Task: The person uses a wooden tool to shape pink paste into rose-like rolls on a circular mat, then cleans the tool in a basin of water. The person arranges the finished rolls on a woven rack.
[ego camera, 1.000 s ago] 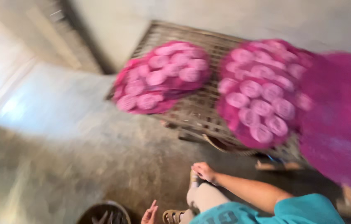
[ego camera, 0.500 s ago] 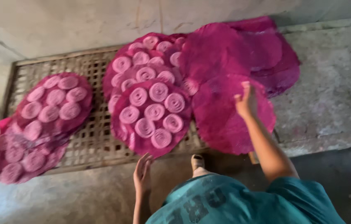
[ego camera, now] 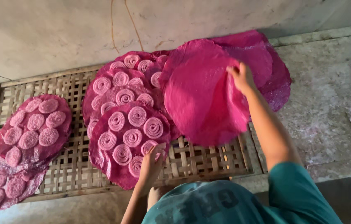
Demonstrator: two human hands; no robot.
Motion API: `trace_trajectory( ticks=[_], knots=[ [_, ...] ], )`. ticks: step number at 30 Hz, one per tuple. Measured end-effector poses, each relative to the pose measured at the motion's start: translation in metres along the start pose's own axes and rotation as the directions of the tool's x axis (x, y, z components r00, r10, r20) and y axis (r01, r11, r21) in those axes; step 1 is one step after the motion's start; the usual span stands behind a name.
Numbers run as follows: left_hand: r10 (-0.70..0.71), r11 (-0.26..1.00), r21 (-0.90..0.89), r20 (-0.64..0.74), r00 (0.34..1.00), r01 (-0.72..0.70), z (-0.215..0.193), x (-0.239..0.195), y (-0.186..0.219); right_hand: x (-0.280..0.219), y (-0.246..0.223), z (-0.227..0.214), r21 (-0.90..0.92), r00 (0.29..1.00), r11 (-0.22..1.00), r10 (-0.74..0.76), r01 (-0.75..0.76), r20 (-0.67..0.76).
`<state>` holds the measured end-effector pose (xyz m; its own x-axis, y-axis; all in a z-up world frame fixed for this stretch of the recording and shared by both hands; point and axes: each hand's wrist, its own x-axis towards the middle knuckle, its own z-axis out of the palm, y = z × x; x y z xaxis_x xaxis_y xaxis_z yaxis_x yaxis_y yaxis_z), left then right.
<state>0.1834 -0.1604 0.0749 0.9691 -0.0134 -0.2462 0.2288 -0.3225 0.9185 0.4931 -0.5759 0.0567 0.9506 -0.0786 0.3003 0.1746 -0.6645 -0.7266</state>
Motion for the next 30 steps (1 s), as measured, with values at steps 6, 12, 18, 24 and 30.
trace_trajectory(
  ticks=[6, 12, 18, 24, 30],
  knots=[
    [0.223, 0.947, 0.247, -0.054, 0.973, -0.204, -0.013, 0.002, 0.005, 0.04, 0.045, 0.052, -0.221, 0.924, 0.898, 0.362, -0.381, -0.122],
    [-0.038, 0.961, 0.263, -0.172, 0.984, 0.083, -0.055, -0.011, -0.02, 0.048, 0.082, 0.047, 0.259, 0.923, 0.91, 0.364, -0.324, -0.125],
    [0.045, 0.966, 0.257, -0.232, 0.972, 0.017, -0.056, -0.006, -0.033, 0.07, 0.144, -0.024, 0.416, 0.692, 0.849, 0.515, -0.327, -0.506],
    [0.043, 0.952, 0.304, -0.195, 0.98, 0.019, -0.014, 0.008, -0.014, 0.051, 0.162, -0.021, -0.658, 0.823, 0.518, 0.481, -0.546, -0.304],
    [0.004, 0.953, 0.298, -0.174, 0.985, 0.049, 0.0, 0.015, 0.009, 0.027, 0.166, -0.051, 0.141, 0.851, 0.902, 0.431, -0.407, -0.299]
  ],
)
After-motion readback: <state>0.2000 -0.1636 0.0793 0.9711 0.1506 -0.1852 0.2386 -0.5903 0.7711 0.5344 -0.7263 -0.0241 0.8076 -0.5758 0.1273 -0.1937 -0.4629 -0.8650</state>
